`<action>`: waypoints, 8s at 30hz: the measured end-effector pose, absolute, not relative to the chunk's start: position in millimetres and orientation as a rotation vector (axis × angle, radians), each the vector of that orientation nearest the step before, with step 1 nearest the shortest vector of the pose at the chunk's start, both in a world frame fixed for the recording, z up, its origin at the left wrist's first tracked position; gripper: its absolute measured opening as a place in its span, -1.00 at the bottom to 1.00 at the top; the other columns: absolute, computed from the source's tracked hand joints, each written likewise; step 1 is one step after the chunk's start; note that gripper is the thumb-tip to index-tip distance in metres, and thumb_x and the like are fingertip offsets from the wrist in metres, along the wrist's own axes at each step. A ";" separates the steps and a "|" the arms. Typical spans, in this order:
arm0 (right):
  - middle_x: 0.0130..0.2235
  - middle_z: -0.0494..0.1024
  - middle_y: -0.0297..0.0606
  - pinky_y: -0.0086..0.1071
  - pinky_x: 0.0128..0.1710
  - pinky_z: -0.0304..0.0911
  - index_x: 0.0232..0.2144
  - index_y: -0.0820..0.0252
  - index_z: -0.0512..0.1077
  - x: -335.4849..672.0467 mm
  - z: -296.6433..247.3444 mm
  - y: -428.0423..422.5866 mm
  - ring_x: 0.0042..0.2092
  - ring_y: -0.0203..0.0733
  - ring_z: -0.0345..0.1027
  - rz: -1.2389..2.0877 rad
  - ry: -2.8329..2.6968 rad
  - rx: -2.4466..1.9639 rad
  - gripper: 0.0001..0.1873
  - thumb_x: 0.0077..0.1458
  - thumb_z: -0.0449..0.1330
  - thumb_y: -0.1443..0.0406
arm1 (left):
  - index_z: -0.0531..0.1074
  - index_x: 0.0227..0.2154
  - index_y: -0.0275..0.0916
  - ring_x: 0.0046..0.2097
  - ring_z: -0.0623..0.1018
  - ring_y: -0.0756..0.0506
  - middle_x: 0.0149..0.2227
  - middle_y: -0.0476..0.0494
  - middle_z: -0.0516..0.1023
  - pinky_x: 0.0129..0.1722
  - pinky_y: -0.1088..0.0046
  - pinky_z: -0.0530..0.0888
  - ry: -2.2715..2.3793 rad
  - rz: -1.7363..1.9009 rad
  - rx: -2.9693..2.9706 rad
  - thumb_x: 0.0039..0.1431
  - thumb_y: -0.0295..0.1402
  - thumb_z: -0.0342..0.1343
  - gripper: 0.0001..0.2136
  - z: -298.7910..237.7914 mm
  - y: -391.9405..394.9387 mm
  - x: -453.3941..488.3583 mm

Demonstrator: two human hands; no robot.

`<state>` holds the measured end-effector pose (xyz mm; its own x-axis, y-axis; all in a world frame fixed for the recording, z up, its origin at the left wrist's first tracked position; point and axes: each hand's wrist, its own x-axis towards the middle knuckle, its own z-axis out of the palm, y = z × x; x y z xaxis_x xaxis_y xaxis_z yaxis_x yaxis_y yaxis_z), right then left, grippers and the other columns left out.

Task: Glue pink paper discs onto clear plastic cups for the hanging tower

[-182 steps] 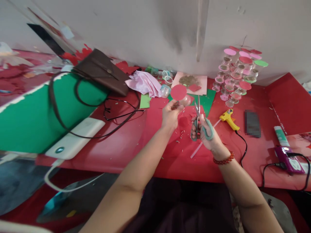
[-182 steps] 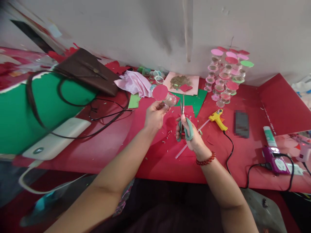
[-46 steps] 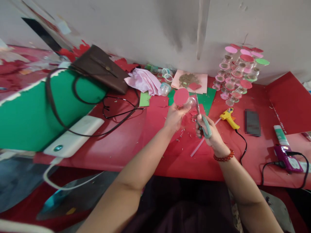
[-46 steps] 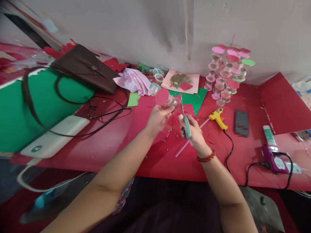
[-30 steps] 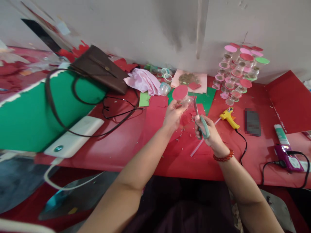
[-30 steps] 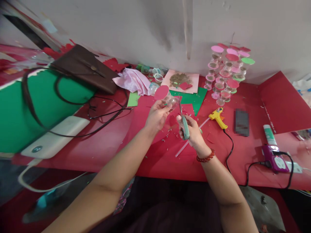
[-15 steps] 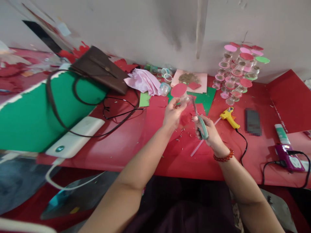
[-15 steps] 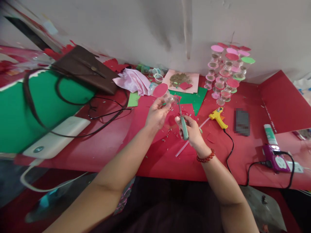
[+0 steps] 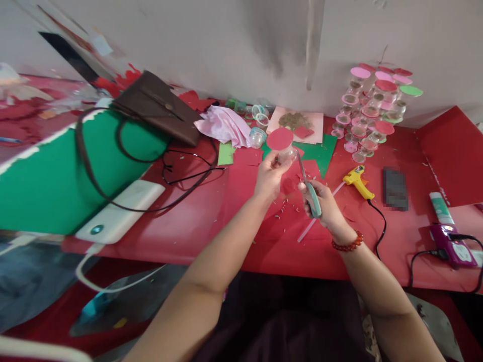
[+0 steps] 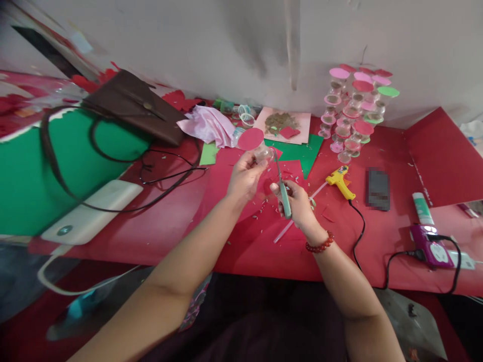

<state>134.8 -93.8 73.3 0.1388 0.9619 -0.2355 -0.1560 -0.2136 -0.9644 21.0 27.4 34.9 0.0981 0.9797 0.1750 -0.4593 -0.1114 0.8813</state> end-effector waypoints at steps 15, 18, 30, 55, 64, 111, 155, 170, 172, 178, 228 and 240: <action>-0.53 0.32 -0.56 -0.50 -0.62 0.01 -0.26 0.10 0.41 146.3 79.4 -93.1 -0.59 -0.46 0.14 1.441 -0.783 -1.216 -0.32 -0.18 0.48 -0.24 | 0.52 -0.18 -0.10 0.12 0.63 -0.15 -0.05 -0.07 0.68 0.29 0.20 0.44 0.675 1.406 1.074 0.02 -0.32 0.47 -0.68 35.7 27.0 18.4; -0.54 0.32 -0.56 -0.49 -0.62 -0.01 -0.25 0.10 0.42 146.5 81.5 -94.2 -0.60 -0.46 0.14 1.455 -0.789 -1.214 -0.32 -0.16 0.47 -0.24 | 0.50 -0.15 -0.10 0.15 0.62 -0.16 -0.05 -0.08 0.68 0.29 0.20 0.43 0.699 1.420 1.064 0.03 -0.31 0.47 -0.66 33.1 30.8 17.7; -0.54 0.35 -0.57 -0.49 -0.63 0.02 -0.25 0.11 0.40 145.8 81.8 -95.4 -0.61 -0.45 0.15 1.575 -0.763 -1.145 -0.29 -0.17 0.46 -0.27 | 0.58 -0.17 -0.09 0.10 0.64 -0.19 -0.10 -0.09 0.70 0.24 0.22 0.47 0.745 1.400 1.133 0.03 -0.25 0.47 -0.69 44.5 29.1 9.7; -0.55 0.33 -0.54 -0.49 -0.68 -0.02 -0.30 0.12 0.43 155.4 83.2 -91.2 -0.63 -0.46 0.10 1.464 -0.759 -1.181 -0.30 -0.18 0.47 -0.27 | 0.62 -0.17 -0.10 0.09 0.66 -0.18 -0.02 -0.11 0.72 0.26 0.17 0.50 0.640 1.192 1.166 -0.07 -0.29 0.50 -0.65 44.1 27.8 9.4; -0.57 0.31 -0.51 -0.52 -0.72 -0.01 -0.44 0.13 0.38 162.4 92.2 -93.5 -0.63 -0.46 0.12 1.410 -0.846 -1.268 -0.31 -0.21 0.49 -0.27 | 0.64 -0.14 -0.11 0.09 0.65 -0.17 -0.03 -0.11 0.72 0.27 0.17 0.47 0.612 1.164 1.181 -0.07 -0.32 0.51 -0.63 36.9 40.5 2.7; -0.04 0.61 0.09 0.00 0.18 0.34 0.01 0.25 0.59 154.5 33.4 -75.3 0.01 0.10 0.48 0.097 -1.813 -1.928 -0.65 0.30 0.09 0.32 | 0.57 -0.25 -0.17 -0.14 0.59 -0.08 -0.21 -0.02 0.62 0.01 0.30 0.53 0.644 1.078 1.129 -0.17 -0.29 0.49 -0.63 46.2 30.1 7.6; -0.49 0.55 -0.30 -0.44 -0.45 0.28 -0.46 0.16 0.49 156.9 62.4 -72.4 -0.47 -0.30 0.40 0.986 -1.112 -1.659 -0.63 0.33 0.21 0.08 | 0.58 -0.13 -0.10 0.12 0.63 -0.25 -0.03 -0.14 0.70 0.25 0.09 0.48 0.633 1.063 1.274 -0.08 -0.11 0.52 -0.55 27.7 24.0 17.2; 0.09 0.59 0.12 -0.18 -0.18 0.44 0.16 0.20 0.39 153.9 68.5 -79.8 -0.02 0.17 0.61 0.286 -1.759 -2.436 -0.56 0.36 0.12 0.10 | 0.60 -0.04 -0.06 0.29 0.54 -0.26 0.11 -0.12 0.67 0.35 0.06 0.41 0.571 1.063 1.240 0.05 -0.18 0.45 -0.61 37.5 30.4 6.6; 0.01 0.64 0.11 -0.17 -0.14 0.44 0.13 0.20 0.40 153.6 68.5 -78.1 -0.02 0.18 0.62 0.313 -1.772 -2.455 -0.58 0.37 0.12 0.09 | 0.60 -0.06 -0.07 0.30 0.53 -0.27 0.15 -0.12 0.65 0.35 0.05 0.41 0.576 1.049 1.243 0.04 -0.17 0.45 -0.61 38.3 31.1 4.5; -0.08 0.68 0.15 -0.14 -0.12 0.43 0.21 0.28 0.33 155.4 62.8 -72.0 -0.01 0.22 0.62 0.383 -1.667 -2.453 -0.50 0.37 0.13 0.10 | 0.59 -0.09 -0.06 0.35 0.49 -0.28 0.15 -0.12 0.65 0.36 0.02 0.40 0.592 1.080 1.229 0.04 -0.21 0.43 -0.65 37.5 36.8 0.0; 0.06 0.57 -0.03 -0.08 -0.01 0.46 0.02 0.14 0.53 190.4 31.7 -54.0 -0.21 -0.12 0.46 0.536 -1.308 -1.683 -0.58 0.07 0.29 0.25 | 0.59 -0.05 -0.20 0.17 0.61 -0.25 -0.04 -0.16 0.71 0.31 0.10 0.40 0.639 0.789 1.225 -0.11 -0.44 0.45 -0.53 39.2 31.5 -0.6; 0.07 0.60 -0.11 -0.23 -0.04 0.47 0.07 0.14 0.50 157.8 34.9 -60.4 -0.02 -0.09 0.52 0.731 -1.350 -1.524 -0.47 0.06 0.42 0.15 | 0.65 -0.17 -0.25 0.03 0.65 -0.26 -0.13 -0.24 0.72 0.13 0.07 0.54 0.682 0.644 1.448 -0.07 -0.45 0.37 -0.68 33.8 36.6 -3.0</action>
